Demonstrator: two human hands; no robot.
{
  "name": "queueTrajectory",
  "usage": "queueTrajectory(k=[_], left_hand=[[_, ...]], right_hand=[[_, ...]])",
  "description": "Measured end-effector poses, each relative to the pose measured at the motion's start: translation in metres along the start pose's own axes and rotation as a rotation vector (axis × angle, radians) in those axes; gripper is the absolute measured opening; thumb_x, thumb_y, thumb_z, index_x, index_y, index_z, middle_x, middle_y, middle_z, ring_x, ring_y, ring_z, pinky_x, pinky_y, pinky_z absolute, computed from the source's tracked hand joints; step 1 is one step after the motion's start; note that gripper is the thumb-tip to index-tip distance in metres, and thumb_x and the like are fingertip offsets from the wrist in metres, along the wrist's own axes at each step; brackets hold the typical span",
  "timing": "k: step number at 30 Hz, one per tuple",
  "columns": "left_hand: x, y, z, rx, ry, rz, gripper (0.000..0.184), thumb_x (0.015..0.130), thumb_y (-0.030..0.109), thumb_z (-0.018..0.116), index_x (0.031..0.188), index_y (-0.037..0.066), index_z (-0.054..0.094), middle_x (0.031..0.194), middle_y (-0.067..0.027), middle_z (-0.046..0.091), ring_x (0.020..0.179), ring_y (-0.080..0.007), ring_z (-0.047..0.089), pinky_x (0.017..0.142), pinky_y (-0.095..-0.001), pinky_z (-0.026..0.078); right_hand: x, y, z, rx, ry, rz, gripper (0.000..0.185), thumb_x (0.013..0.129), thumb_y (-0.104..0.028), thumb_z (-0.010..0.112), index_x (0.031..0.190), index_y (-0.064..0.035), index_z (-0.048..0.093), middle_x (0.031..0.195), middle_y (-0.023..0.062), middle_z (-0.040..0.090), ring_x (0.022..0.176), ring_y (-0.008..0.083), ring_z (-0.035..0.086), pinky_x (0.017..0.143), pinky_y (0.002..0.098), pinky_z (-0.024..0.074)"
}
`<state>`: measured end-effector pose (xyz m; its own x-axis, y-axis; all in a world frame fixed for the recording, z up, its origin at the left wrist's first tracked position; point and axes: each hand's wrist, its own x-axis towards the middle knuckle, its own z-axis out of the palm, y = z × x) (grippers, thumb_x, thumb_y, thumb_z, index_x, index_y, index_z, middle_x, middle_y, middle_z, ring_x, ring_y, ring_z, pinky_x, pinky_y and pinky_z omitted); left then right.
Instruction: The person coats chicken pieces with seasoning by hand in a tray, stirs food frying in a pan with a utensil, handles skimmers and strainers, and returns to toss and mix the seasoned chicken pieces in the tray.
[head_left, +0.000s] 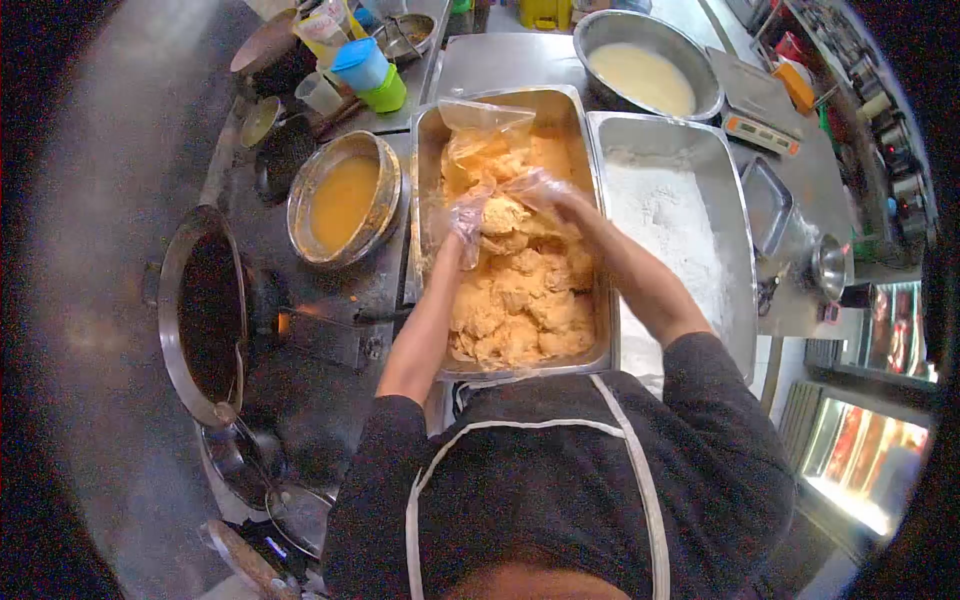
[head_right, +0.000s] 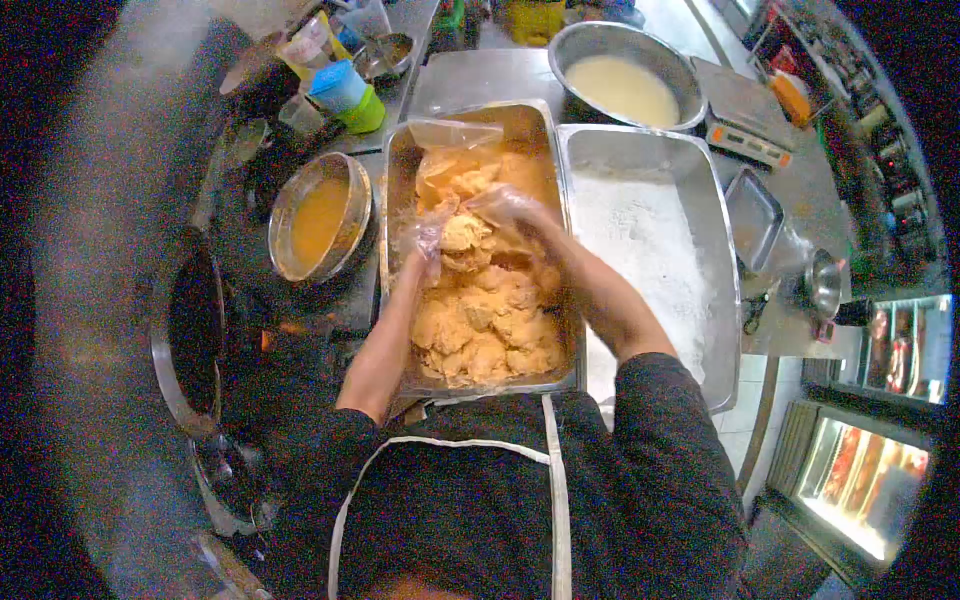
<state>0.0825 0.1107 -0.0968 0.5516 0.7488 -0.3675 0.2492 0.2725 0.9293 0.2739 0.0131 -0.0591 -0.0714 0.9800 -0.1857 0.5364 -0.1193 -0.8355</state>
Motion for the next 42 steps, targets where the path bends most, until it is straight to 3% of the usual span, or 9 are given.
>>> queueTrajectory(k=[10, 13, 16, 23, 26, 28, 29, 40, 42], left_hand=[[-0.051, 0.105, -0.003, 0.388, 0.1, 0.704, 0.06, 0.055, 0.013, 0.078, 0.107, 0.006, 0.05, 0.098, -0.0065, 0.055, 0.09, -0.0179, 0.053, 0.08, -0.0308, 0.046], [-0.043, 0.088, -0.014, 0.594, 0.188, 0.511, 0.058, 0.054, 0.019, 0.079, 0.103, 0.006, 0.05, 0.087, -0.0054, 0.056, 0.083, -0.0193, 0.055, 0.076, -0.0321, 0.047], [-0.033, 0.055, -0.013, 0.639, 0.19, 0.172, 0.072, 0.053, 0.033, 0.08, 0.11, 0.003, 0.048, 0.097, -0.0137, 0.057, 0.091, -0.0248, 0.055, 0.08, -0.035, 0.046], [0.105, -0.186, -0.013, 0.883, 0.261, 0.231, 0.108, 0.065, 0.059, 0.062, 0.138, 0.0, 0.01, 0.142, -0.0223, 0.015, 0.133, -0.029, 0.013, 0.11, -0.0363, 0.01], [0.008, -0.071, -0.005, 0.676, 0.328, 0.093, 0.107, 0.065, 0.059, 0.062, 0.138, 0.0, 0.011, 0.141, -0.0221, 0.017, 0.132, -0.0296, 0.015, 0.108, -0.0367, 0.012], [-0.018, -0.048, -0.008, 0.643, 0.322, 0.057, 0.106, 0.065, 0.059, 0.061, 0.137, 0.0, 0.012, 0.14, -0.0219, 0.019, 0.131, -0.0299, 0.017, 0.107, -0.0369, 0.014], [-0.026, -0.044, -0.01, 0.637, 0.315, 0.039, 0.106, 0.065, 0.059, 0.061, 0.137, 0.0, 0.012, 0.14, -0.0219, 0.02, 0.13, -0.0301, 0.018, 0.107, -0.0371, 0.015], [-0.035, -0.045, -0.007, 0.72, 0.282, -0.015, 0.102, 0.067, 0.06, 0.059, 0.136, 0.0, 0.016, 0.135, -0.0211, 0.028, 0.124, -0.0322, 0.028, 0.102, -0.0384, 0.023], [-0.02, -0.056, -0.005, 0.704, 0.311, 0.038, 0.101, 0.067, 0.061, 0.059, 0.136, 0.0, 0.017, 0.135, -0.021, 0.029, 0.122, -0.0325, 0.03, 0.101, -0.0387, 0.025]], right_hand=[[0.01, -0.016, -0.047, -0.39, 0.084, -0.273, 0.018, 0.061, -0.018, 0.062, 0.071, -0.0031, 0.061, 0.062, 0.0109, 0.057, 0.056, 0.0178, 0.051, 0.054, 0.0325, 0.0423], [-0.008, -0.024, -0.063, -0.351, 0.081, -0.232, 0.029, 0.066, -0.015, 0.062, 0.092, -0.0031, 0.056, 0.088, 0.0085, 0.06, 0.075, 0.0179, 0.057, 0.059, 0.0319, 0.0446], [-0.01, -0.012, -0.064, 0.082, 0.319, -0.093, 0.019, 0.065, -0.021, 0.062, 0.061, -0.0025, 0.06, 0.058, 0.0112, 0.059, 0.052, 0.0187, 0.054, 0.048, 0.0328, 0.0425], [0.113, 0.06, -0.054, 1.191, 0.611, 0.432, 0.034, 0.076, -0.036, 0.055, 0.092, -0.0062, 0.058, 0.084, 0.0083, 0.063, 0.073, 0.0227, 0.058, 0.066, 0.033, 0.046], [0.075, -0.017, -0.053, -0.518, 0.505, -0.065, 0.016, 0.075, -0.023, 0.061, 0.074, -0.0073, 0.062, 0.073, 0.0114, 0.062, 0.069, 0.022, 0.06, 0.063, 0.0338, 0.0471], [0.106, 0.006, -0.061, -0.233, 0.632, -0.204, 0.02, 0.079, -0.025, 0.055, 0.075, -0.0074, 0.064, 0.074, 0.0107, 0.063, 0.07, 0.0231, 0.06, 0.064, 0.0348, 0.0481], [0.149, 0.047, -0.081, -0.918, 0.546, -0.125, 0.026, 0.083, -0.03, 0.047, 0.088, -0.0081, 0.062, 0.082, 0.0125, 0.063, 0.075, 0.0238, 0.061, 0.068, 0.0367, 0.0479], [0.087, -0.058, -0.101, -0.872, 0.448, -0.138, 0.019, 0.072, -0.026, 0.059, 0.064, -0.0086, 0.059, 0.067, 0.0033, 0.059, 0.067, 0.0205, 0.057, 0.064, 0.0323, 0.0464], [0.085, 0.014, -0.073, -0.183, 0.803, -0.364, 0.022, 0.077, -0.025, 0.055, 0.066, -0.0059, 0.057, 0.062, 0.0059, 0.055, 0.062, 0.0189, 0.052, 0.06, 0.0306, 0.0428]])
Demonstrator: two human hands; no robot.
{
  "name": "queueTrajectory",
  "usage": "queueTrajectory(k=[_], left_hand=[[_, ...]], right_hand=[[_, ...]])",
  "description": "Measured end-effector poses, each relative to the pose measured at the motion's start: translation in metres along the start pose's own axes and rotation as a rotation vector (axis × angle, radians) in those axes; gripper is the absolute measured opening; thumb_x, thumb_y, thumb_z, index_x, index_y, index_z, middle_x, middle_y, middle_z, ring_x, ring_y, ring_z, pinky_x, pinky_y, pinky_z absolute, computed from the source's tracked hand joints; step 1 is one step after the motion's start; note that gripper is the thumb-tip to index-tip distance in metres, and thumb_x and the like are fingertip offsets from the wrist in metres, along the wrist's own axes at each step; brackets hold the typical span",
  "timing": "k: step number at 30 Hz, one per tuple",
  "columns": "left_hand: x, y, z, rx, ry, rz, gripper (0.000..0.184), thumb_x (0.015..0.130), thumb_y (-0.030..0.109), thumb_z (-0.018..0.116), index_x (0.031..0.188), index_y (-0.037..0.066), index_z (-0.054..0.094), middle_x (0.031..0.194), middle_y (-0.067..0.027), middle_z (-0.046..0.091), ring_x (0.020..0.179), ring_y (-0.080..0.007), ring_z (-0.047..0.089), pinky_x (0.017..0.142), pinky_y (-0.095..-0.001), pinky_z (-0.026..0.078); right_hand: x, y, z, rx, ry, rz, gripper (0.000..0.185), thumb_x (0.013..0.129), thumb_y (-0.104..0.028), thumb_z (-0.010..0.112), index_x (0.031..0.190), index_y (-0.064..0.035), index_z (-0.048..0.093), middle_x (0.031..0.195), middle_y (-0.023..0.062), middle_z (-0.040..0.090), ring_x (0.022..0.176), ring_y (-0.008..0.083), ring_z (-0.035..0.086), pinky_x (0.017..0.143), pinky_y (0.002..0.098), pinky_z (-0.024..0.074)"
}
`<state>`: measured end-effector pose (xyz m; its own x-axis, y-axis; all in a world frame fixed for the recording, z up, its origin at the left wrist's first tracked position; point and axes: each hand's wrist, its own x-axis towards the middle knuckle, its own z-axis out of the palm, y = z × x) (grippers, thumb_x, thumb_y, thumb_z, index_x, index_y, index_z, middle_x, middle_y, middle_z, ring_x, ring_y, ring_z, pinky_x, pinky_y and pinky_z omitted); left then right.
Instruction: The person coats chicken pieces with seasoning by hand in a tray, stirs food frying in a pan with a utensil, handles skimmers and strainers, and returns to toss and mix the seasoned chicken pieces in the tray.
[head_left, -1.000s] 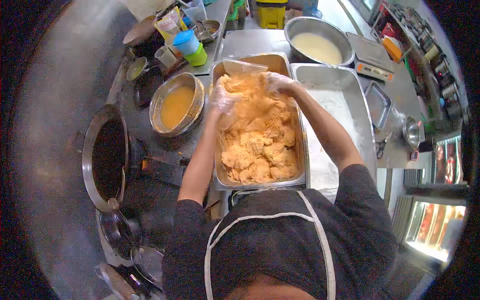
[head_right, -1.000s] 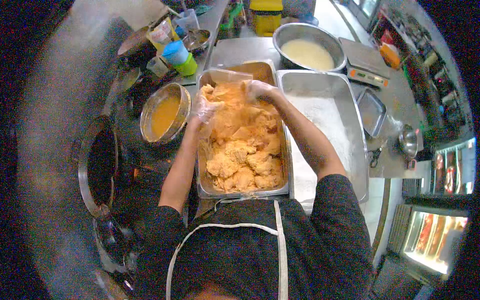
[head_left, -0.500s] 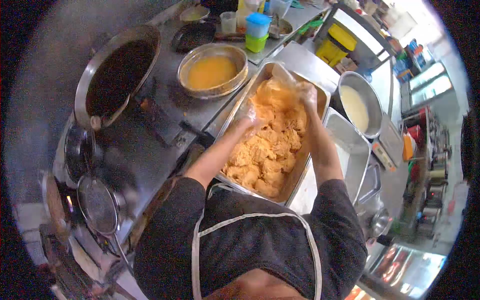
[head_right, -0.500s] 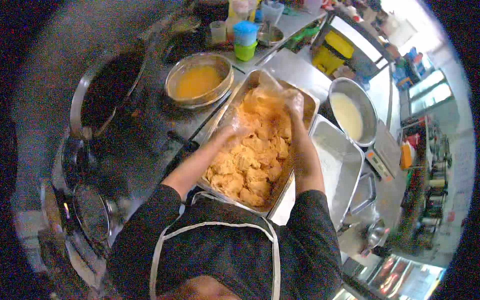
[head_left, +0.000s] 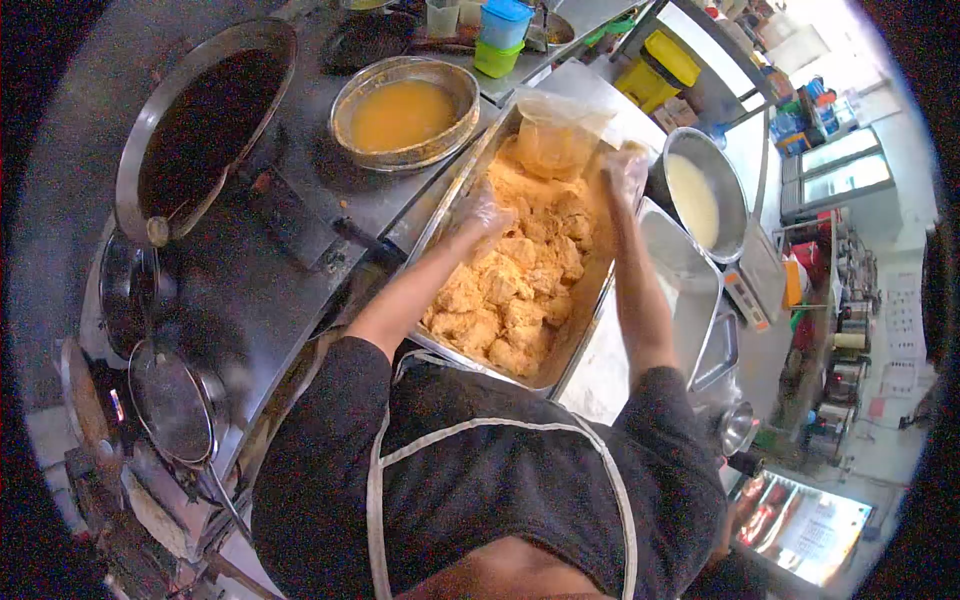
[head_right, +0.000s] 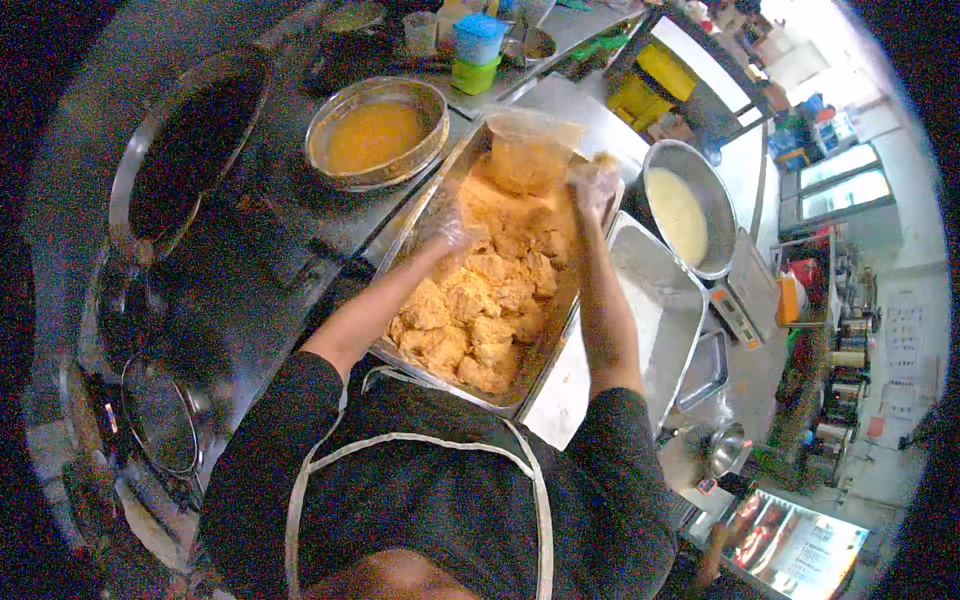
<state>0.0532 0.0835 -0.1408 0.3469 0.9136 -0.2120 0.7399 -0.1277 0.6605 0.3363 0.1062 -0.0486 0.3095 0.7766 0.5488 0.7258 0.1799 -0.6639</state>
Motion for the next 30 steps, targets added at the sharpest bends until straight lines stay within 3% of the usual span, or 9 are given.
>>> queueTrajectory(k=[4, 7, 12, 15, 16, 18, 23, 25, 30], left_hand=[[0.006, 0.023, -0.011, -0.219, -0.055, 0.05, 0.107, 0.067, 0.059, 0.06, 0.138, -0.001, 0.007, 0.142, -0.023, 0.013, 0.133, -0.0347, 0.012, 0.109, -0.0387, 0.012], [0.023, 0.042, -0.037, 0.081, -0.147, -0.051, 0.104, 0.068, 0.061, 0.058, 0.136, -0.002, 0.012, 0.141, -0.0228, 0.017, 0.132, -0.0341, 0.015, 0.108, -0.0425, 0.016], [0.055, 0.008, 0.021, -0.313, 0.065, -0.138, 0.052, 0.075, 0.032, 0.064, 0.112, -0.002, 0.052, 0.115, -0.0224, 0.052, 0.104, -0.0301, 0.053, 0.09, -0.0383, 0.043], [0.055, 0.03, 0.008, -0.506, -0.1, -0.179, 0.05, 0.078, 0.033, 0.062, 0.114, 0.0, 0.052, 0.112, -0.0179, 0.054, 0.101, -0.0256, 0.053, 0.086, -0.0362, 0.044], [0.055, 0.038, 0.005, -0.54, -0.153, -0.197, 0.049, 0.079, 0.033, 0.061, 0.114, 0.001, 0.052, 0.111, -0.0165, 0.055, 0.099, -0.0241, 0.054, 0.084, -0.0355, 0.044], [0.049, 0.056, 0.003, -0.588, -0.252, -0.255, 0.048, 0.08, 0.034, 0.059, 0.116, 0.002, 0.052, 0.109, -0.0135, 0.057, 0.097, -0.021, 0.054, 0.081, -0.0342, 0.044], [0.046, 0.082, -0.007, -0.625, -0.338, -0.36, 0.046, 0.084, 0.034, 0.056, 0.119, 0.004, 0.052, 0.105, -0.0076, 0.06, 0.092, -0.015, 0.055, 0.076, -0.0314, 0.045], [0.071, 0.056, 0.0, -0.933, -0.263, 0.141, 0.049, 0.076, 0.038, 0.063, 0.11, 0.003, 0.057, 0.099, -0.0071, 0.061, 0.086, -0.0162, 0.056, 0.074, -0.0338, 0.047], [0.074, 0.05, -0.043, -0.306, -0.204, 0.109, 0.04, 0.077, 0.027, 0.059, 0.105, -0.002, 0.054, 0.086, -0.0144, 0.061, 0.071, -0.0213, 0.058, 0.061, -0.0384, 0.049]], right_hand=[[-0.048, -0.027, 0.008, -0.912, -0.836, 0.262, 0.019, 0.079, -0.022, 0.056, 0.073, -0.0057, 0.065, 0.074, 0.004, 0.065, 0.066, 0.0152, 0.062, 0.057, 0.0247, 0.049], [-0.064, -0.035, 0.008, -0.648, -0.661, 0.338, 0.03, 0.076, -0.033, 0.059, 0.089, -0.0067, 0.066, 0.093, 0.0063, 0.064, 0.082, 0.0157, 0.062, 0.065, 0.026, 0.0491], [-0.081, -0.001, 0.035, -0.195, -0.634, 0.508, 0.04, 0.075, -0.039, 0.059, 0.1, -0.0079, 0.064, 0.103, 0.0086, 0.062, 0.091, 0.0158, 0.06, 0.075, 0.0293, 0.0476], [-0.066, 0.025, 0.044, 0.018, -1.021, 0.535, 0.034, 0.075, -0.035, 0.062, 0.097, -0.0101, 0.065, 0.101, 0.0095, 0.064, 0.09, 0.017, 0.059, 0.075, 0.0305, 0.0474], [-0.065, 0.04, 0.053, 0.103, -1.167, 0.241, 0.034, 0.079, -0.03, 0.059, 0.103, -0.0069, 0.061, 0.098, 0.0092, 0.062, 0.088, 0.0195, 0.056, 0.077, 0.0317, 0.0449], [-0.086, 0.023, 0.061, 0.074, -1.17, 0.674, 0.027, 0.082, -0.018, 0.059, 0.104, -0.0022, 0.057, 0.095, 0.0087, 0.061, 0.083, 0.0187, 0.053, 0.075, 0.0311, 0.042], [-0.093, 0.025, 0.043, 0.212, -0.994, 0.606, 0.03, 0.074, -0.017, 0.063, 0.101, -0.0045, 0.061, 0.094, 0.0087, 0.062, 0.082, 0.0171, 0.056, 0.073, 0.0301, 0.0455], [-0.069, -0.003, 0.007, 0.225, -0.947, 0.604, 0.031, 0.071, -0.017, 0.065, 0.099, -0.0053, 0.063, 0.093, 0.008, 0.062, 0.082, 0.0158, 0.056, 0.072, 0.0294, 0.0466], [-0.047, -0.076, -0.059, 0.439, -0.687, -0.01, 0.022, 0.067, -0.01, 0.069, 0.088, -0.0052, 0.064, 0.084, 0.0041, 0.064, 0.077, 0.0136, 0.059, 0.069, 0.0289, 0.0478]])
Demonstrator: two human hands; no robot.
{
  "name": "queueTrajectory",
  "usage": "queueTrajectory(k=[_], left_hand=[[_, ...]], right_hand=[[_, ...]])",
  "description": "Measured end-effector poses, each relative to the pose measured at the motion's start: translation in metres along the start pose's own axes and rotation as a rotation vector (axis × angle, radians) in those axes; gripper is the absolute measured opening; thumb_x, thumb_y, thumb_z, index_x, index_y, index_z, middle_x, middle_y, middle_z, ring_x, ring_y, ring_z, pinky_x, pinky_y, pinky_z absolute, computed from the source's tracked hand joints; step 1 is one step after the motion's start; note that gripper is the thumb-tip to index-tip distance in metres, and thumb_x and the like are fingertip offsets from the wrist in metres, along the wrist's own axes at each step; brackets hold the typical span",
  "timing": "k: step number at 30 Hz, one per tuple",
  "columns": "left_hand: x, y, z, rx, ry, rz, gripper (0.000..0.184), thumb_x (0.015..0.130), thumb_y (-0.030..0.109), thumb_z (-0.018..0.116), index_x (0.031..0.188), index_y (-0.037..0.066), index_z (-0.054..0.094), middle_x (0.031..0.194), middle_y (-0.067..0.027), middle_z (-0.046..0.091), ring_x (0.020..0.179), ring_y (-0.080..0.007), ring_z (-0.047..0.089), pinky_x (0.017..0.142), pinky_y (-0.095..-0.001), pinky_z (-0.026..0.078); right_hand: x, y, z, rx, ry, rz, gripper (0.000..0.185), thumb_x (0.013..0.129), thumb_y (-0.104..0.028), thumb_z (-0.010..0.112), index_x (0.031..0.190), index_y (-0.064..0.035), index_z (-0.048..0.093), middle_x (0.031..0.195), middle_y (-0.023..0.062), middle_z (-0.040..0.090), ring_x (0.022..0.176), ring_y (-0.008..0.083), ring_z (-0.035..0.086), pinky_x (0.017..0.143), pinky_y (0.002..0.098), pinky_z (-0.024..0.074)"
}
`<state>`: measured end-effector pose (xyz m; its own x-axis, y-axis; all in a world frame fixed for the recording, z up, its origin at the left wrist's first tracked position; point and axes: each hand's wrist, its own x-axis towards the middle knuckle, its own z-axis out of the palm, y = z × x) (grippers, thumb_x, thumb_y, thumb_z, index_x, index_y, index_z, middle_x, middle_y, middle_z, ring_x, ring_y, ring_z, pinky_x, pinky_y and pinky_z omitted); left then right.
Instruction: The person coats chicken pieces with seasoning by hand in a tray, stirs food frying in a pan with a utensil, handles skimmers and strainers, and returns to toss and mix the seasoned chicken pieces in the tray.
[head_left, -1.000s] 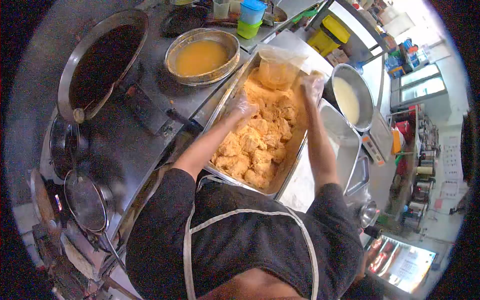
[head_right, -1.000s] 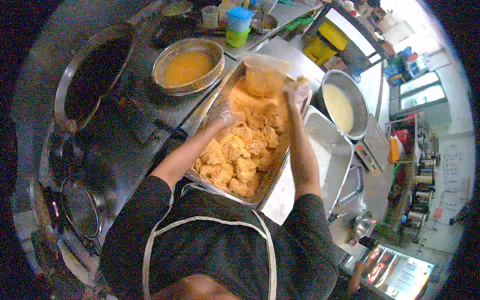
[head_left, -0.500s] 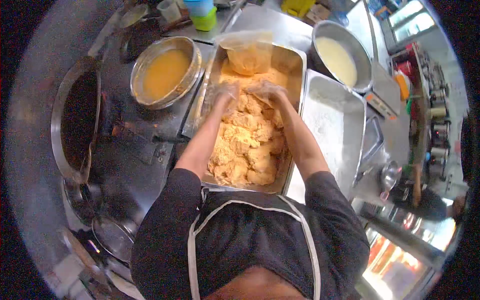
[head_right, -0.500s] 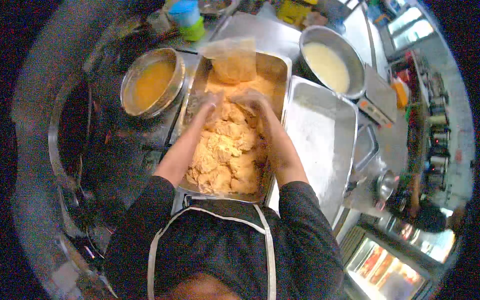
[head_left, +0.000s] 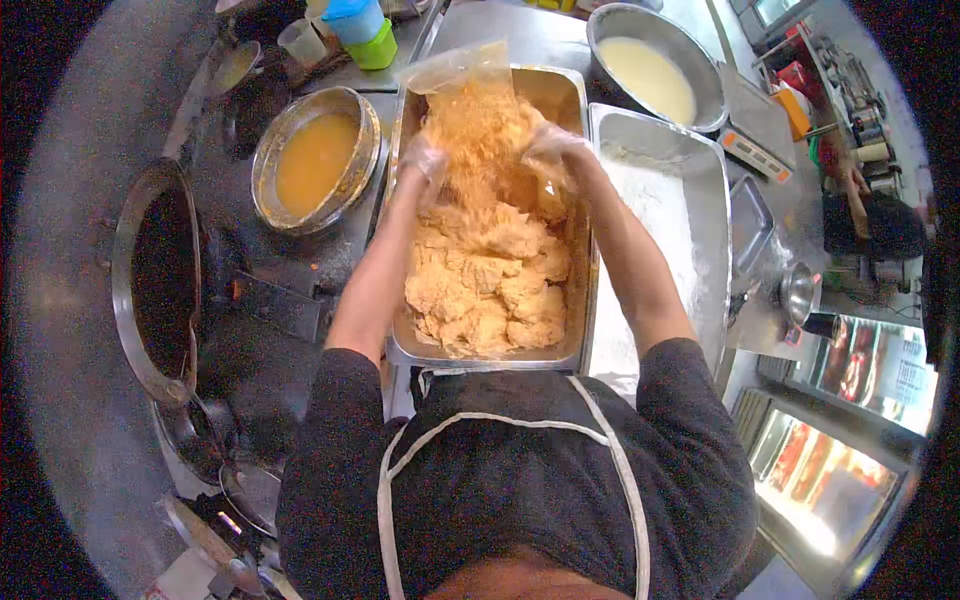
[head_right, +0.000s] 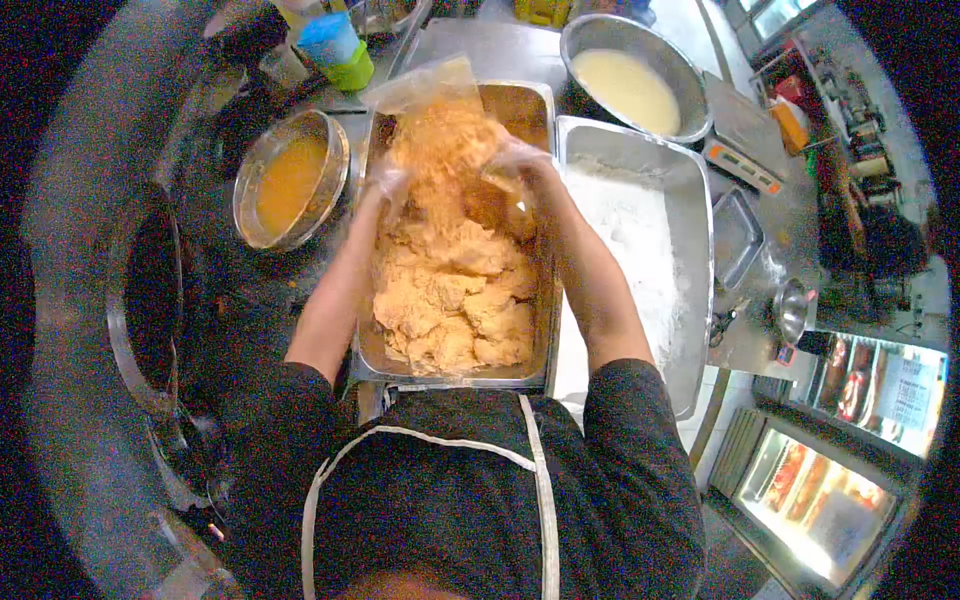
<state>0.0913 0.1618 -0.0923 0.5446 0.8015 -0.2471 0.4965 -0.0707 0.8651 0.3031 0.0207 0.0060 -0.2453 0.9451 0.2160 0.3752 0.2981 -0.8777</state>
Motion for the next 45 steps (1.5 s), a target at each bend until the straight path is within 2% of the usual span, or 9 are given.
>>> queueTrajectory(k=[3, 6, 15, 19, 25, 32, 34, 36, 45], left_hand=[[0.004, -0.021, 0.017, 0.488, -0.05, -0.138, 0.052, 0.071, 0.035, 0.067, 0.104, -0.003, 0.053, 0.085, -0.015, 0.062, 0.072, -0.024, 0.059, 0.064, -0.0374, 0.051], [-0.051, -0.007, 0.063, 0.65, 0.78, 0.325, 0.057, 0.068, 0.044, 0.071, 0.096, -0.003, 0.054, 0.079, -0.0124, 0.061, 0.069, -0.0237, 0.059, 0.068, -0.0332, 0.05], [-0.047, 0.002, 0.069, -0.606, -0.078, -0.407, 0.023, 0.078, 0.027, 0.065, 0.087, 0.006, 0.06, 0.071, -0.0047, 0.06, 0.062, -0.0111, 0.057, 0.046, -0.026, 0.042], [-0.046, 0.003, 0.049, -0.809, 0.06, -0.04, 0.008, 0.081, 0.012, 0.058, 0.085, 0.006, 0.06, 0.07, -0.0025, 0.059, 0.06, -0.0121, 0.056, 0.044, -0.0283, 0.044], [-0.016, -0.093, 0.057, -0.367, -0.221, -0.28, 0.015, 0.083, 0.018, 0.057, 0.086, 0.005, 0.062, 0.076, -0.0039, 0.06, 0.068, -0.0144, 0.057, 0.059, -0.0299, 0.048], [-0.117, -0.042, 0.074, -0.631, -0.171, -0.067, 0.031, 0.086, 0.04, 0.052, 0.079, 0.01, 0.059, 0.068, 0.0013, 0.05, 0.059, -0.012, 0.043, 0.052, -0.0302, 0.038], [-0.119, -0.028, 0.085, -0.64, -0.072, -0.13, 0.035, 0.087, 0.044, 0.05, 0.075, 0.012, 0.057, 0.062, 0.003, 0.046, 0.056, -0.011, 0.039, 0.047, -0.0312, 0.035], [-0.08, -0.06, 0.097, -0.788, -0.185, -0.365, 0.047, 0.085, 0.03, 0.057, 0.124, 0.006, 0.047, 0.114, -0.0019, 0.053, 0.098, -0.0102, 0.048, 0.088, -0.0236, 0.037], [-0.074, 0.005, 0.011, -0.764, -0.178, 0.056, 0.048, 0.083, 0.015, 0.056, 0.128, 0.006, 0.04, 0.103, -0.0103, 0.058, 0.072, -0.0166, 0.058, 0.059, -0.0257, 0.049]], right_hand=[[-0.001, 0.069, 0.028, 0.106, 0.011, 0.994, 0.047, 0.069, -0.035, 0.07, 0.101, -0.0026, 0.062, 0.111, 0.0144, 0.058, 0.099, 0.0256, 0.056, 0.081, 0.0376, 0.0451], [-0.043, 0.022, 0.072, 0.325, 0.366, 0.141, 0.02, 0.075, -0.022, 0.068, 0.085, -0.0049, 0.068, 0.086, 0.0125, 0.065, 0.074, 0.0178, 0.059, 0.066, 0.0284, 0.0482], [-0.006, 0.084, 0.065, 0.038, -0.17, 1.266, 0.041, 0.08, -0.042, 0.057, 0.105, -0.0101, 0.061, 0.11, 0.0072, 0.059, 0.096, 0.0199, 0.053, 0.08, 0.0343, 0.044], [-0.023, 0.094, 0.051, 0.253, 0.227, 0.065, 0.032, 0.08, -0.031, 0.057, 0.103, -0.0089, 0.062, 0.095, 0.0066, 0.061, 0.084, 0.0163, 0.054, 0.075, 0.0312, 0.0445], [-0.063, 0.082, 0.073, 1.047, 0.451, 0.277, 0.017, 0.075, -0.021, 0.06, 0.073, -0.0039, 0.057, 0.065, 0.0002, 0.052, 0.06, 0.0123, 0.049, 0.05, 0.0245, 0.0395], [-0.061, 0.038, 0.112, -0.015, 0.251, 1.19, 0.051, 0.077, -0.043, 0.059, 0.108, -0.0024, 0.054, 0.107, 0.011, 0.057, 0.103, 0.0201, 0.051, 0.084, 0.0306, 0.0428], [-0.085, 0.1, 0.136, 1.021, 0.643, 0.446, 0.059, 0.084, -0.048, 0.05, 0.119, -0.0001, 0.05, 0.118, 0.0132, 0.053, 0.11, 0.0201, 0.048, 0.092, 0.0294, 0.0373], [-0.065, 0.019, 0.113, 0.769, 0.502, 0.827, 0.053, 0.084, -0.04, 0.052, 0.119, -0.0007, 0.048, 0.118, 0.013, 0.053, 0.108, 0.0186, 0.049, 0.089, 0.0267, 0.0411], [-0.03, -0.044, 0.049, 0.222, 0.357, 0.542, 0.03, 0.085, -0.027, 0.051, 0.093, 0.0005, 0.061, 0.092, 0.0126, 0.063, 0.084, 0.0188, 0.06, 0.071, 0.0304, 0.0489]])
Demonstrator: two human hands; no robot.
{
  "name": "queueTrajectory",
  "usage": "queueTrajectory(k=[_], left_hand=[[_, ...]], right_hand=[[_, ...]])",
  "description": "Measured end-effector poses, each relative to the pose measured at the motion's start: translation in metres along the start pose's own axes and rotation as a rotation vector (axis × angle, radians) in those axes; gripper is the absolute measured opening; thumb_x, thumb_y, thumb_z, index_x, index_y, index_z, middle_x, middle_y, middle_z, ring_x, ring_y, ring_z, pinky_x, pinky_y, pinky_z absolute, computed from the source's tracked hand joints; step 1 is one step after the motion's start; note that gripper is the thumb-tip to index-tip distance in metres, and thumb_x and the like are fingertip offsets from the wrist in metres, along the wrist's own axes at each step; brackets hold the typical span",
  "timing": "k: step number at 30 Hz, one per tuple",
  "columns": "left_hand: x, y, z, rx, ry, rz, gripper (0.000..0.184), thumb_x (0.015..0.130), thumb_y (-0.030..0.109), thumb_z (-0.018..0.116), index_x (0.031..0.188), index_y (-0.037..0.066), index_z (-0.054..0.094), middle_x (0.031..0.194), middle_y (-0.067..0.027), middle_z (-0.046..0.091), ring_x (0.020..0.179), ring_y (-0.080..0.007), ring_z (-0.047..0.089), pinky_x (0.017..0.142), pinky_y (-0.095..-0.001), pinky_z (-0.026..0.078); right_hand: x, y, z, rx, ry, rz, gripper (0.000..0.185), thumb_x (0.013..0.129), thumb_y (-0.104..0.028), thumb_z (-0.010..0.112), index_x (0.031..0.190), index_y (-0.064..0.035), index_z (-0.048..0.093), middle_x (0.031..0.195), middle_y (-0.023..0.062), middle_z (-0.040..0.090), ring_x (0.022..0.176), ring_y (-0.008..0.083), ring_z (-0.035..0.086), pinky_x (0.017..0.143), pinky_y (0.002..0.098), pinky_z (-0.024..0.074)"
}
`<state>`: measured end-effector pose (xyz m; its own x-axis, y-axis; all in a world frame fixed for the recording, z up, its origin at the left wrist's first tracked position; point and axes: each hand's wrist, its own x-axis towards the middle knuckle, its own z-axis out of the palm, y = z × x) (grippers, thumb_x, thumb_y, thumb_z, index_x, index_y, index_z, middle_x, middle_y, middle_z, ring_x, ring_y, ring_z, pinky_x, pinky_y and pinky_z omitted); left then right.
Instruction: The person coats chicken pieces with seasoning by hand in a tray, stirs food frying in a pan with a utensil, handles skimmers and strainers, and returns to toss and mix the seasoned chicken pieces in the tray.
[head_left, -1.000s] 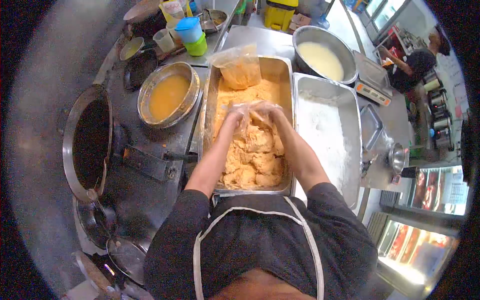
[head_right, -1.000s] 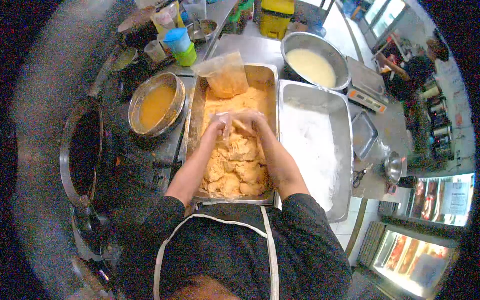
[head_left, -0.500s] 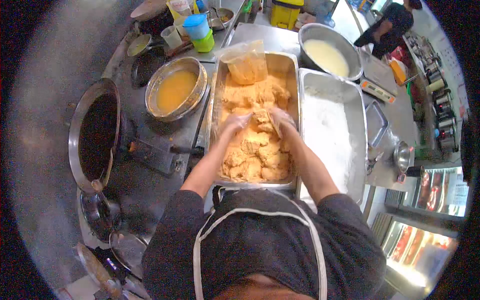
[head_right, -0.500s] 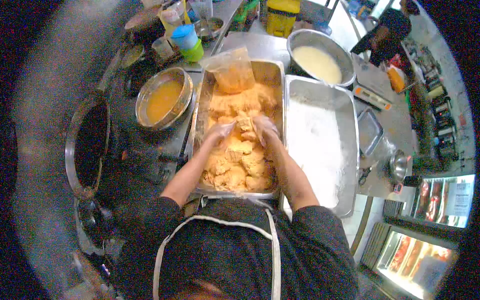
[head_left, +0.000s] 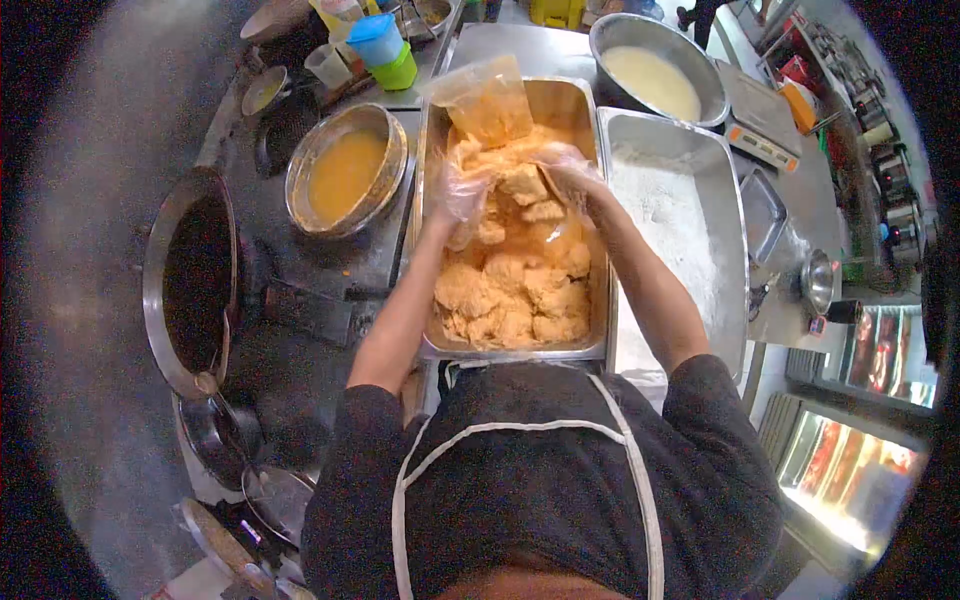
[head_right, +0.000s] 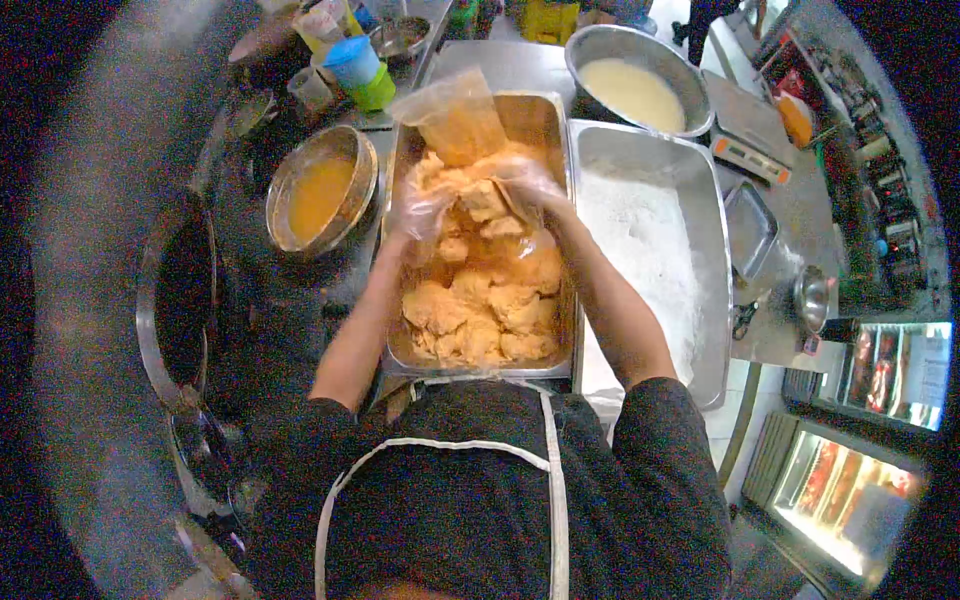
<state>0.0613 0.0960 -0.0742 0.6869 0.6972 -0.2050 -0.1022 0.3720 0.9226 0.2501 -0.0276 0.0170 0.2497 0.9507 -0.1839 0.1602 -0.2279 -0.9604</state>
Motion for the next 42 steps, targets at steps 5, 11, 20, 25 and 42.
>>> queueTrajectory(k=[5, 11, 20, 25, 42], left_hand=[[-0.049, 0.028, 0.009, 0.67, 0.119, 0.43, 0.053, 0.074, 0.015, 0.067, 0.119, 0.001, 0.044, 0.102, -0.0091, 0.059, 0.088, -0.0191, 0.057, 0.077, -0.0309, 0.047], [-0.095, -0.021, 0.017, 1.209, 0.13, 0.07, 0.038, 0.082, 0.031, 0.053, 0.106, 0.002, 0.058, 0.097, -0.0139, 0.062, 0.079, -0.0186, 0.058, 0.071, -0.0315, 0.048], [-0.074, -0.041, 0.011, 0.651, 0.025, -0.651, 0.062, 0.075, 0.052, 0.06, 0.123, 0.014, 0.05, 0.119, -0.0189, 0.052, 0.113, -0.0268, 0.048, 0.094, -0.035, 0.038], [-0.098, -0.029, 0.032, 0.34, -0.007, -0.675, 0.063, 0.076, 0.05, 0.059, 0.125, 0.011, 0.047, 0.136, -0.0149, 0.035, 0.128, -0.0252, 0.029, 0.104, -0.0411, 0.026], [-0.031, -0.021, 0.033, 0.756, 0.05, 0.148, 0.035, 0.089, 0.029, 0.045, 0.115, 0.007, 0.052, 0.096, -0.0162, 0.061, 0.072, -0.0211, 0.062, 0.07, -0.0304, 0.054]], right_hand=[[-0.028, 0.009, 0.011, -0.539, 0.134, -0.058, 0.014, 0.074, -0.017, 0.056, 0.077, -0.0048, 0.06, 0.067, 0.0134, 0.06, 0.062, 0.0243, 0.057, 0.061, 0.0344, 0.046], [-0.049, 0.088, 0.018, -0.818, -0.146, -0.018, 0.025, 0.077, -0.026, 0.056, 0.094, -0.0079, 0.06, 0.082, 0.0111, 0.062, 0.076, 0.0233, 0.058, 0.07, 0.034, 0.046], [-0.041, 0.108, 0.014, -0.227, -0.543, -0.001, 0.03, 0.085, -0.033, 0.05, 0.107, -0.0145, 0.06, 0.105, 0.0079, 0.061, 0.094, 0.0223, 0.057, 0.084, 0.0372, 0.0435], [-0.063, 0.096, 0.021, -0.115, -0.43, -0.389, 0.031, 0.089, -0.032, 0.046, 0.112, -0.0146, 0.057, 0.113, 0.0085, 0.058, 0.101, 0.0219, 0.056, 0.092, 0.0374, 0.0411], [-0.031, -0.011, 0.01, -0.528, -0.349, 0.141, 0.043, 0.081, -0.022, 0.058, 0.12, -0.0081, 0.048, 0.104, 0.0103, 0.056, 0.093, 0.0207, 0.053, 0.083, 0.0324, 0.0424]])
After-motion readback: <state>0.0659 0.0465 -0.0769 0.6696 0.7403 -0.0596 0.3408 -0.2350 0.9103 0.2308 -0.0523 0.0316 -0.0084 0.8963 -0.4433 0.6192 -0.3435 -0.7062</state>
